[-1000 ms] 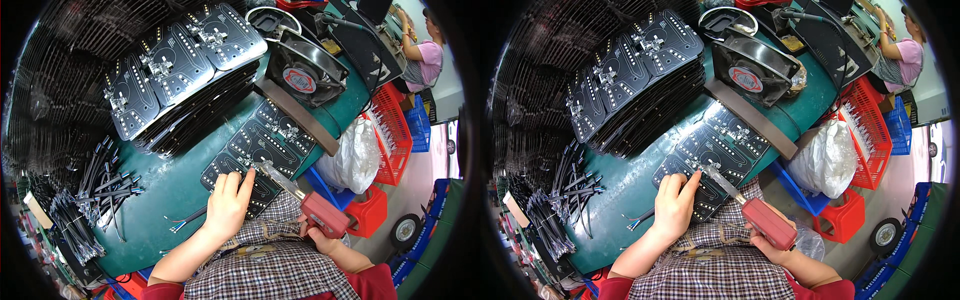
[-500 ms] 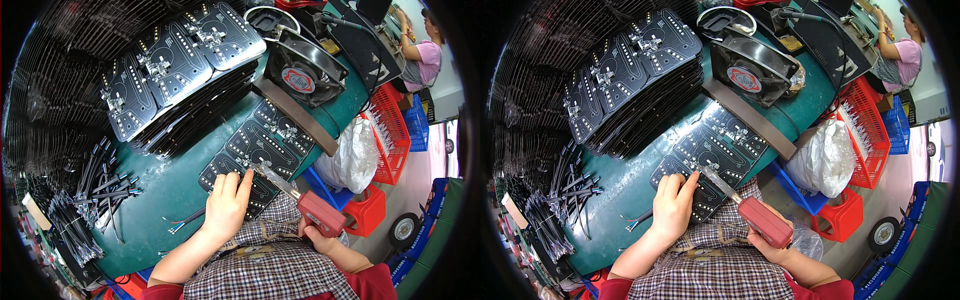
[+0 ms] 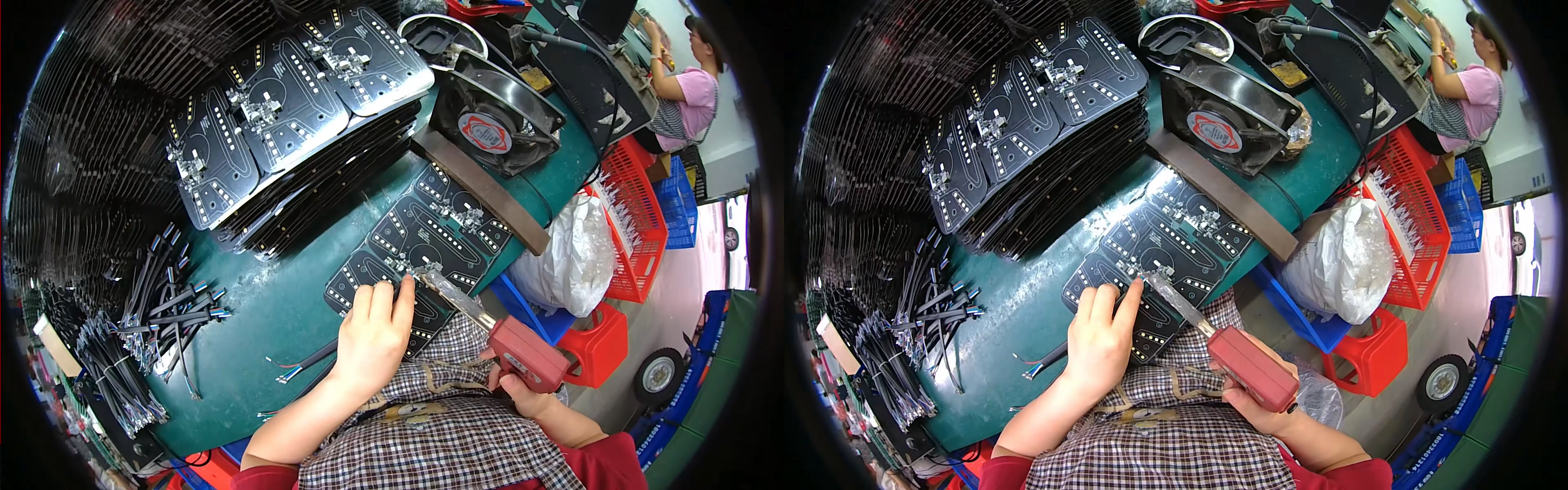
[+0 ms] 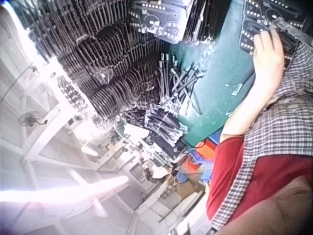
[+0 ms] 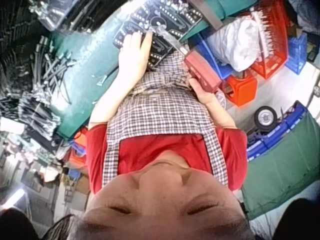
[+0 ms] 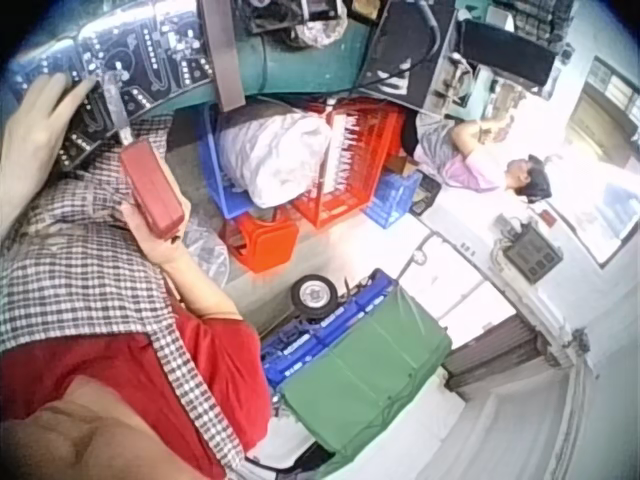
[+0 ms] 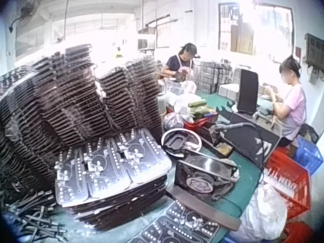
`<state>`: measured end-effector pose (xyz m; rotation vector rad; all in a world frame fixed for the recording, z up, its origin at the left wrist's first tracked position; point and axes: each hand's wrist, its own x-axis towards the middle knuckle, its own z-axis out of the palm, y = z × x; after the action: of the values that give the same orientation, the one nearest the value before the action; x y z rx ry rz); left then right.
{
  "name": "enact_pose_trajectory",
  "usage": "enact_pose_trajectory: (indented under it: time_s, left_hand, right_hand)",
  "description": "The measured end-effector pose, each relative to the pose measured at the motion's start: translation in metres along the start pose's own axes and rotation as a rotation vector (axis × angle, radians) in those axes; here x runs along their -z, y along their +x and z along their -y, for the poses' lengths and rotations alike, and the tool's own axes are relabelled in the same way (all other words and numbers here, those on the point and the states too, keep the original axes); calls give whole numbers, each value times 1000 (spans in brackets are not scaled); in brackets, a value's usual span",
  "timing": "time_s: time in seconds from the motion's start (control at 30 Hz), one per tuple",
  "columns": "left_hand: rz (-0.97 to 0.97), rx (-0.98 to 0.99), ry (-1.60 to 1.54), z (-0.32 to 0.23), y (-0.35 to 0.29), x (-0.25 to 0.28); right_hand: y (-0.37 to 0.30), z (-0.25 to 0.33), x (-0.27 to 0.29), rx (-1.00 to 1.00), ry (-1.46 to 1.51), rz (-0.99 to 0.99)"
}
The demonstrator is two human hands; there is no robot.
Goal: The person solders wires onto circuit boards using a soldering gun, picking up wires, positioning them onto each board, and applying the soldering tool to attach the connections.
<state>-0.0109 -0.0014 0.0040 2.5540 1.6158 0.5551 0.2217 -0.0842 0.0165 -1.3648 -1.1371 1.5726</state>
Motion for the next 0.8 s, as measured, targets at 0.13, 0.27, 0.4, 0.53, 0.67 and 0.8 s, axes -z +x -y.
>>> enact_pose_trajectory:
  time_s: [0.13,0.27,0.4,0.53,0.67,0.8]
  left_hand:
    - [-8,12,-33,1,-1,-1]
    - [-20,14,-56,1,-2,-3]
    - [-22,18,-60,1,-2,-3]
    - [-7,24,-38,0,-1,-1]
    - [-1,20,-40,-1,1,0]
    - [-1,14,-30,-1,0,1]
  right_hand:
    - [3,1,-3,-48,86,-21]
    - [5,-8,2,-20,65,57]
    - [1,-13,2,-7,-51,-2]
    - [9,5,-7,57,-173,-64]
    - [11,5,-4,233,-385,4]
    - [5,7,-10,-1,155,-31]
